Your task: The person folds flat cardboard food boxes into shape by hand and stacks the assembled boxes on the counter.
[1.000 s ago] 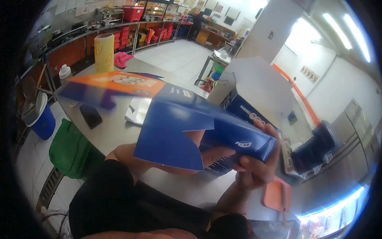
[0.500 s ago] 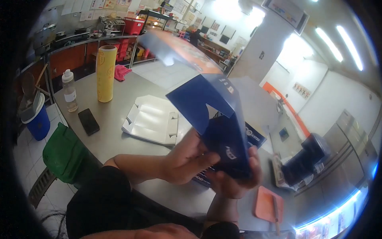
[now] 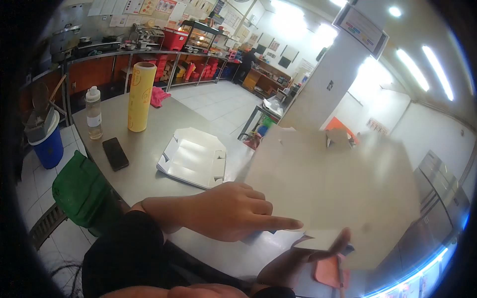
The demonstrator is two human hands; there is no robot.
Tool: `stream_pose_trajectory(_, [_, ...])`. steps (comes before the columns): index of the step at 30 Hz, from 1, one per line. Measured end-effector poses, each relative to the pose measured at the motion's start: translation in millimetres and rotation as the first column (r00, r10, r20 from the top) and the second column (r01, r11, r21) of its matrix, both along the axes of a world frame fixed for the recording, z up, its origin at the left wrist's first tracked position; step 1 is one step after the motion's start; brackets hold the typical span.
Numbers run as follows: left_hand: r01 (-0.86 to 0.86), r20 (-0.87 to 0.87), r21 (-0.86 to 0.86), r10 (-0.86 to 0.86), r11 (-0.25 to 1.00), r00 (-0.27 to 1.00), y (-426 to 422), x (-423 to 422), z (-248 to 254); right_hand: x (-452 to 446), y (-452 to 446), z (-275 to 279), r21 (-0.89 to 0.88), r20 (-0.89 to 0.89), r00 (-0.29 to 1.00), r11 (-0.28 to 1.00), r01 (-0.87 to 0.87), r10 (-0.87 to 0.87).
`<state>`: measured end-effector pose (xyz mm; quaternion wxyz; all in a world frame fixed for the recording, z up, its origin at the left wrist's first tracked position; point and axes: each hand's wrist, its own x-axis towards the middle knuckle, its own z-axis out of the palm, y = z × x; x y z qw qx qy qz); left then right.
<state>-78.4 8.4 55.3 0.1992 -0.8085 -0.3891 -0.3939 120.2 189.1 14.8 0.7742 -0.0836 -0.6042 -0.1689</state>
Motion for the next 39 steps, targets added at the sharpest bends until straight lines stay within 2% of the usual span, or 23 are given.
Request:
stream_pose_trajectory(1, [-0.01, -0.028, 0.04, 0.011, 0.999, 1.0, 1, 0, 0, 3, -1, 4, -0.005, -0.02, 0.989, 0.989, 0.146, -0.146])
stream_pose_trajectory(2, [-0.023, -0.04, 0.036, 0.025, 0.999, 0.999, 1, 0, 0, 4, -2, 7, -0.007, 0.009, 0.983, 0.983, 0.181, -0.181])
stream_pose_trajectory(4, [-0.048, -0.065, 0.026, 0.05, 0.998, 0.997, 1, 0, 1, -2, -11, 12, -0.072, 0.027, 0.996, 0.994, -0.078, 0.08])
stream_pose_trajectory(7, [-0.108, -0.008, 0.059, 0.109, 0.992, 0.994, 3, 2, 2, 0, -6, 18, -0.027, 0.091, 0.984, 0.988, -0.152, 0.154])
stream_pose_trajectory(10, [-0.206, 0.075, 0.06, 0.201, 0.977, 0.977, 5, 2, 7, 2, -5, 17, -0.117, -0.047, 0.987, 0.982, 0.145, -0.151])
stream_pose_trajectory(11, [-0.186, 0.138, 0.115, 0.17, 0.976, 0.976, 8, 3, 8, 3, -4, 16, -0.17, -0.089, 0.961, 0.955, 0.245, -0.262])
stream_pose_trajectory(13, [-0.16, 0.26, 0.227, 0.098, 0.961, 0.96, 15, 3, 8, 8, 8, 17, -0.223, -0.153, 0.899, 0.9, 0.373, -0.411])
stream_pose_trajectory(15, [-0.159, 0.277, 0.211, 0.097, 0.965, 0.956, 21, 3, 3, 10, 12, 19, -0.259, -0.193, 0.879, 0.886, 0.384, -0.437])
stream_pose_trajectory(17, [-0.217, 0.239, 0.249, 0.158, 0.944, 0.958, 27, 4, 1, 10, 9, 26, -0.237, -0.201, 0.928, 0.935, 0.265, -0.314])
stream_pose_trajectory(19, [-0.269, 0.273, 0.278, 0.193, 0.922, 0.943, 37, 0, -2, 9, 10, 31, -0.185, -0.188, 0.971, 0.976, 0.113, -0.148])
stream_pose_trajectory(21, [-0.299, 0.287, 0.312, 0.21, 0.902, 0.935, 45, -3, -4, 10, 9, 33, -0.207, -0.122, 0.992, 0.978, 0.017, -0.043])
stream_pose_trajectory(22, [-0.303, 0.284, 0.333, 0.212, 0.893, 0.935, 48, -5, -3, 3, 11, 37, -0.152, -0.133, 0.984, 0.979, -0.136, 0.116])
stream_pose_trajectory(25, [-0.277, 0.277, 0.38, 0.178, 0.882, 0.944, 52, -4, -3, -7, 0, 40, -0.348, -0.184, 0.948, 0.885, -0.311, 0.261])
stream_pose_trajectory(26, [-0.262, 0.276, 0.393, 0.159, 0.881, 0.948, 52, -4, -4, -3, 1, 39, -0.367, -0.14, 0.938, 0.863, -0.348, 0.318])
stream_pose_trajectory(29, [-0.231, 0.189, 0.415, 0.165, 0.88, 0.968, 51, -5, -5, -11, -5, 38, -0.506, -0.087, 0.963, 0.822, -0.262, 0.254])
stream_pose_trajectory(30, [-0.215, 0.167, 0.422, 0.157, 0.881, 0.973, 52, -5, -5, -13, -11, 41, -0.51, -0.019, 0.981, 0.842, -0.176, 0.194])
stream_pose_trajectory(33, [-0.176, 0.133, 0.44, 0.13, 0.881, 0.983, 54, -7, -6, -19, -9, 36, -0.455, 0.041, 0.952, 0.854, -0.252, 0.303])
stream_pose_trajectory(34, [-0.169, 0.142, 0.444, 0.117, 0.88, 0.983, 54, -8, -6, -16, -15, 36, -0.536, 0.023, 0.949, 0.805, -0.254, 0.314])
stream_pose_trajectory(37, [-0.123, 0.121, 0.482, 0.073, 0.867, 0.99, 56, -11, -6, -13, -9, 28, -0.418, 0.106, 0.969, 0.894, -0.162, 0.225])
stream_pose_trajectory(39, [-0.101, 0.095, 0.501, 0.062, 0.86, 0.994, 61, -10, -7, -15, -16, 30, -0.449, 0.171, 0.949, 0.878, -0.163, 0.264])
